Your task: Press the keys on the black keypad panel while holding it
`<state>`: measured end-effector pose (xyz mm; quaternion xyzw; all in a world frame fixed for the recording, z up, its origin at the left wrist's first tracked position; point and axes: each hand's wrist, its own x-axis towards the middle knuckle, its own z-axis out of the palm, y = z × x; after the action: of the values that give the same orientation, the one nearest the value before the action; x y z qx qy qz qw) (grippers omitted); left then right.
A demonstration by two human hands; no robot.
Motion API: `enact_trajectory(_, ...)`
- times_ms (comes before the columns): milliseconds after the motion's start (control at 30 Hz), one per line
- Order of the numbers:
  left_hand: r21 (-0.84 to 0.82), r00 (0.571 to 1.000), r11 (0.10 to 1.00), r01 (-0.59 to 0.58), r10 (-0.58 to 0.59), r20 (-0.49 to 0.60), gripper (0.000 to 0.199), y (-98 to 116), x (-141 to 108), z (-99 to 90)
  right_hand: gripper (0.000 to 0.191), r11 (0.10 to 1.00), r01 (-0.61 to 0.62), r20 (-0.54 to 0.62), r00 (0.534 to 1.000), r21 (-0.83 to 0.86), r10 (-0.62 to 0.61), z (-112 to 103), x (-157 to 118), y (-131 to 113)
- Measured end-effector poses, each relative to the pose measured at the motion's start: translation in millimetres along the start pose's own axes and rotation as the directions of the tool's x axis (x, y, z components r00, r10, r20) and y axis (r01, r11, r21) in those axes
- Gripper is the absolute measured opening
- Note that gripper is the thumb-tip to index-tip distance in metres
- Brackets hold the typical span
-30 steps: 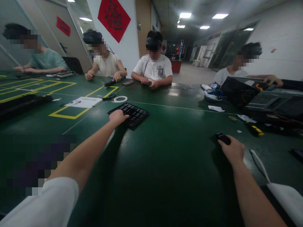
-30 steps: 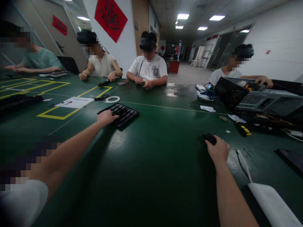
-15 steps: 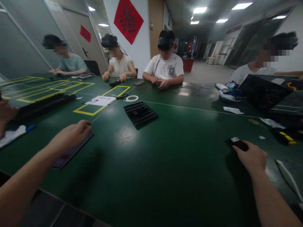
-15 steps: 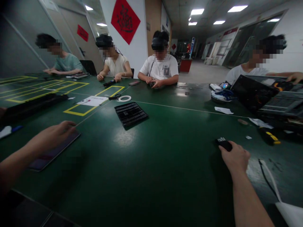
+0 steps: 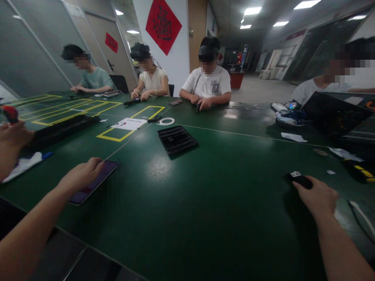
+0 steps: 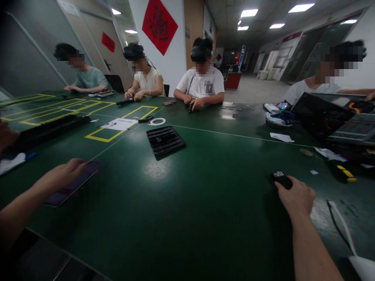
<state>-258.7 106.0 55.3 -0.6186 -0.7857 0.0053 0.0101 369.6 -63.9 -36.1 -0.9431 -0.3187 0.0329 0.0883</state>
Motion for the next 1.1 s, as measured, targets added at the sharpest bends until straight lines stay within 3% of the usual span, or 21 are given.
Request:
enact_trajectory(100,0.149,0.997,0.989,-0.020,0.009,0.071,0.043,24.5,14.3,-12.0,0.056,1.000,0.003,-0.006,1.000,0.000,-0.003,1.0,-0.1,0.9)
enact_trajectory(133,0.169,0.998,0.985,-0.036,0.028,0.049,0.044,35.6,18.0,-15.7,0.056,1.000,0.009,-0.005,1.000,-0.002,-0.009,1.1,-0.4,1.0)
enact_trajectory(233,0.145,0.973,0.964,-0.223,0.230,-0.032,0.045,79.3,29.1,-18.6,0.056,0.999,0.035,-0.022,0.999,-0.009,-0.035,1.5,-1.2,0.9)
enact_trajectory(333,0.093,0.868,0.871,-0.483,0.490,-0.078,0.043,135.9,43.9,-7.0,0.055,0.999,0.047,-0.055,0.997,-0.013,-0.047,3.9,-0.4,2.0)
enact_trajectory(400,0.086,0.835,0.840,-0.536,0.542,-0.094,0.043,174.7,56.0,5.4,0.056,0.998,0.055,-0.061,0.997,-0.006,-0.056,6.8,1.5,4.0)
enact_trajectory(467,0.110,0.814,0.816,-0.567,0.576,-0.075,0.051,208.3,68.7,17.4,0.057,0.998,0.055,-0.068,0.996,0.006,-0.055,10.0,4.0,6.5)
enact_trajectory(567,0.135,0.830,0.819,-0.558,0.554,0.070,0.059,241.3,85.6,29.7,0.058,0.998,0.058,-0.073,0.996,0.013,-0.057,13.9,7.4,9.1)
enact_trajectory(633,0.133,0.838,0.828,-0.544,0.528,0.139,0.058,251.0,92.9,33.9,0.057,0.997,0.074,-0.084,0.994,0.019,-0.072,15.8,9.4,10.2)
enact_trajectory(767,0.115,0.825,0.819,-0.563,0.546,0.150,0.058,252.9,90.6,38.6,0.056,0.997,0.067,-0.112,0.992,0.043,-0.062,18.4,14.0,11.4)
enact_trajectory(867,0.052,0.790,0.790,-0.611,0.604,0.107,0.054,251.6,69.8,43.4,0.058,0.990,0.075,-0.083,0.994,0.118,-0.066,18.2,11.8,4.8)
enact_trajectory(933,-0.063,0.755,0.754,-0.654,0.656,0.021,0.051,253.3,46.6,47.5,0.058,0.962,0.113,-0.052,0.993,0.248,-0.103,16.4,2.3,-8.7)
enact_trajectory(1000,-0.238,0.703,0.668,-0.705,0.703,-0.107,0.050,257.9,17.0,51.6,0.058,0.891,0.160,-0.016,0.985,0.425,-0.169,13.7,-14.4,-29.4)
enact_trajectory(1100,-0.508,0.599,0.409,-0.758,0.744,-0.295,0.049,268.7,-33.8,57.2,0.055,0.729,0.184,0.079,0.947,0.659,-0.311,10.6,-46.0,-64.6)
